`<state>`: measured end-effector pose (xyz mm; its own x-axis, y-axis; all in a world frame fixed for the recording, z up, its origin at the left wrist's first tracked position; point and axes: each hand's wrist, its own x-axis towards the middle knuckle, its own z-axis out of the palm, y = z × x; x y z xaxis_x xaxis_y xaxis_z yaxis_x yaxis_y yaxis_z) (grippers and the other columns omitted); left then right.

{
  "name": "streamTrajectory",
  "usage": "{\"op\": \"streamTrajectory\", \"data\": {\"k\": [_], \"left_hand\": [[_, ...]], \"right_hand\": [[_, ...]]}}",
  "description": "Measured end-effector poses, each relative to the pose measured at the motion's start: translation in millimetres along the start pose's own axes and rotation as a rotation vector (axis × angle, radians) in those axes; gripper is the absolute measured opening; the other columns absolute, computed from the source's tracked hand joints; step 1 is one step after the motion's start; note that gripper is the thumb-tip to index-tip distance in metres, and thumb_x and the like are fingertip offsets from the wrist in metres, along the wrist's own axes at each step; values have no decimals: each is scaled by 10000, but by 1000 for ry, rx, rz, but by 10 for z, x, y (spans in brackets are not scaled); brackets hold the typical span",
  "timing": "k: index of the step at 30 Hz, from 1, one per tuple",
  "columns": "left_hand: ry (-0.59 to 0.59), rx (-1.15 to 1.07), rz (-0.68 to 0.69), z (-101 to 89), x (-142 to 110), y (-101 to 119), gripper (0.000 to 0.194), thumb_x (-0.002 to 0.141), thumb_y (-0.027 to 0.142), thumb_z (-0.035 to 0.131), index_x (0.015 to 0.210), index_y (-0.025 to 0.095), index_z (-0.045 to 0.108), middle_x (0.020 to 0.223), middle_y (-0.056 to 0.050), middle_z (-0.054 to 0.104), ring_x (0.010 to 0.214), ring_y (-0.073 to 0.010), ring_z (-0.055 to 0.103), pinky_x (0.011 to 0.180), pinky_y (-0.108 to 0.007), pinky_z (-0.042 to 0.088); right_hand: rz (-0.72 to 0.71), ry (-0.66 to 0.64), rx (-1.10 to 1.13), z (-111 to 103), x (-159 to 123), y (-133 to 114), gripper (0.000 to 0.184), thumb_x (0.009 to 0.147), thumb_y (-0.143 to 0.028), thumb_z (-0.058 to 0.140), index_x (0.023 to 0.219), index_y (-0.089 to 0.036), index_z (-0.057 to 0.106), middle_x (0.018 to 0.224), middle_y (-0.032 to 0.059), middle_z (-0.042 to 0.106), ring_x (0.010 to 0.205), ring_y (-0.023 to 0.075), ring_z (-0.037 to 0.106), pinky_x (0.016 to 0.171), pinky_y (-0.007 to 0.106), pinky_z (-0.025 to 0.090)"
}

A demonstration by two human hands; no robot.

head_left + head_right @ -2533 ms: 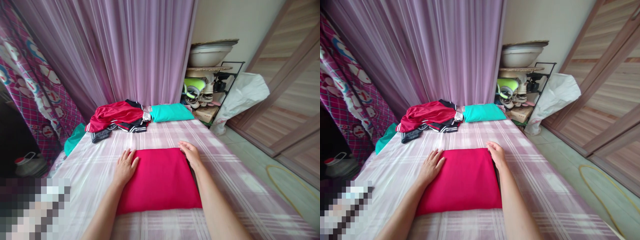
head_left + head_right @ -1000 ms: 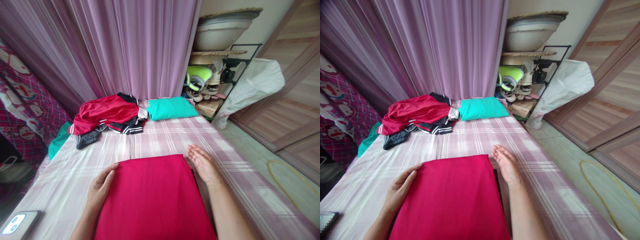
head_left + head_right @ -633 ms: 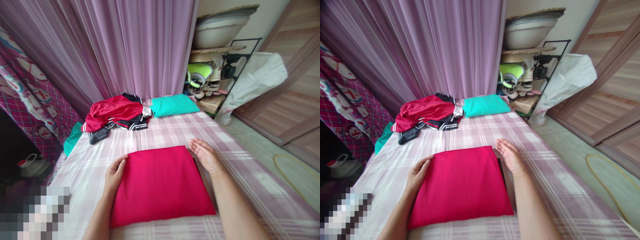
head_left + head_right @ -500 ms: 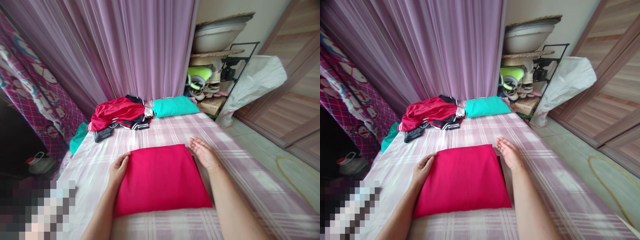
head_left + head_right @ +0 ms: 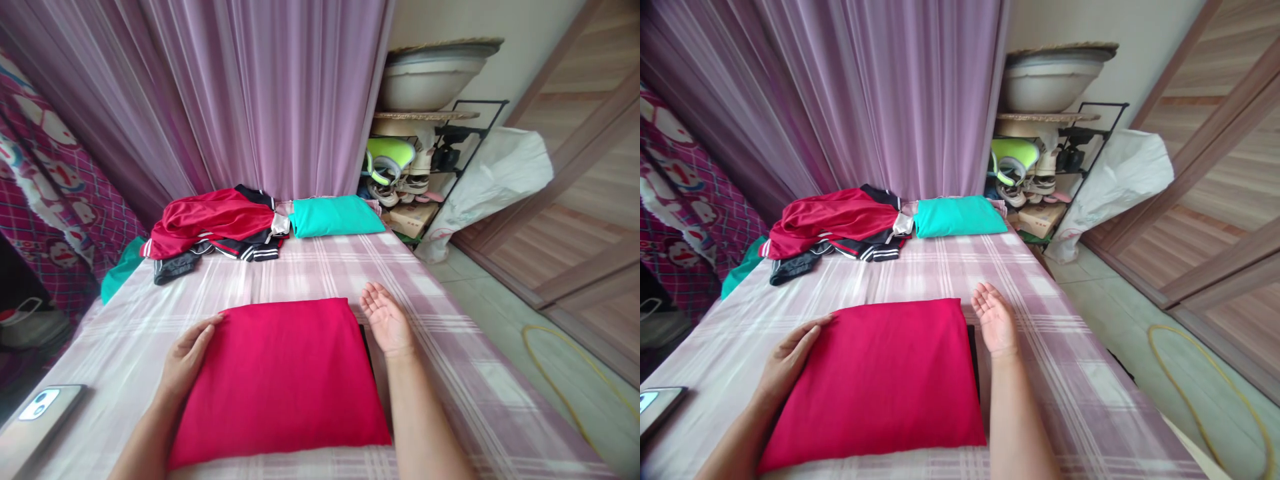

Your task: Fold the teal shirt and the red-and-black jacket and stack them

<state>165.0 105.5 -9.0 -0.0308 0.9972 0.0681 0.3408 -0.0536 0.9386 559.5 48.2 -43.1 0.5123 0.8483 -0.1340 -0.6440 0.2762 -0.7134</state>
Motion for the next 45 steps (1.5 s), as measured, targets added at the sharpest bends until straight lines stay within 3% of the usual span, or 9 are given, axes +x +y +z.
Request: {"op": "streamTrajectory", "data": {"k": [11, 17, 21, 25, 27, 32, 39, 42, 45], "left_hand": [[6, -95, -31, 10, 31, -81, 582, 646, 713, 699, 964, 229, 763, 1121, -72, 759, 1181, -306, 635, 1151, -501, 374], [-16, -98, 16, 74, 71, -78, 571, 659, 667, 691, 989, 205, 750, 1116, -86, 759, 1116, -286, 665, 1066, -458, 466], [-33, 4, 69, 110, 83, -128, 517, 743, 558, 635, 1111, 204, 712, 1195, -76, 730, 1073, -259, 677, 988, -409, 517], [24, 275, 141, 148, 121, -95, 563, 798, 449, 561, 1285, 172, 618, 1331, -101, 652, 1145, -261, 640, 1019, -402, 486], [-25, 438, 129, 135, 174, -16, 579, 828, 427, 528, 1330, 144, 581, 1367, -121, 625, 1219, -263, 601, 1053, -383, 453], [-179, 634, 25, 53, 376, 272, 513, 846, 506, 514, 1196, 162, 663, 1225, -130, 707, 1133, -275, 653, 941, -335, 497], [-175, 745, 20, 109, 419, 460, 410, 842, 497, 516, 1068, 197, 680, 1023, -98, 754, 946, -261, 695, 764, -308, 498], [-150, 794, 38, 122, 329, 473, 440, 854, 445, 519, 1188, 187, 642, 1119, -129, 731, 1044, -288, 672, 850, -348, 493], [-98, 838, 170, 173, 164, 549, 509, 883, 387, 506, 1344, 180, 560, 1395, -158, 588, 1288, -311, 534, 1045, -416, 411]], "right_hand": [[26, 16, -22, -27, 2, -13, 231, 717, -272, 697, 945, -245, 721, 1014, 40, 754, 959, 167, 689, 922, 373, 557], [-30, -35, -131, -41, 43, 22, 261, 670, -297, 742, 922, -239, 703, 966, 33, 755, 923, 171, 695, 914, 371, 560], [-71, -18, -414, 95, 29, 55, 310, 654, -360, 747, 930, -227, 693, 989, 57, 761, 960, 209, 701, 941, 384, 543], [-46, -91, -1135, 322, -1, 28, 383, 832, -433, 551, 1098, -195, 691, 1205, 106, 711, 1116, 217, 658, 976, 329, 504], [-33, -133, -1369, 424, -15, 5, 395, 843, -415, 547, 1125, -184, 697, 1232, 114, 699, 1148, 232, 640, 983, 327, 485], [0, -192, -1590, 602, -65, -90, 322, 776, -411, 661, 989, -183, 739, 1069, 104, 747, 999, 262, 675, 856, 325, 491], [-128, -151, -1826, 745, -244, -293, 330, 845, -428, 596, 1064, -202, 696, 1052, 78, 733, 928, 223, 665, 767, 295, 460], [-132, -125, -1921, 763, -340, -272, 346, 887, -384, 558, 1153, -199, 681, 1155, 112, 710, 1023, 240, 656, 830, 317, 473], [-219, -122, -1907, 857, -457, -201, 421, 928, -340, 502, 1312, -201, 603, 1345, 134, 617, 1199, 255, 582, 954, 352, 453]]}}
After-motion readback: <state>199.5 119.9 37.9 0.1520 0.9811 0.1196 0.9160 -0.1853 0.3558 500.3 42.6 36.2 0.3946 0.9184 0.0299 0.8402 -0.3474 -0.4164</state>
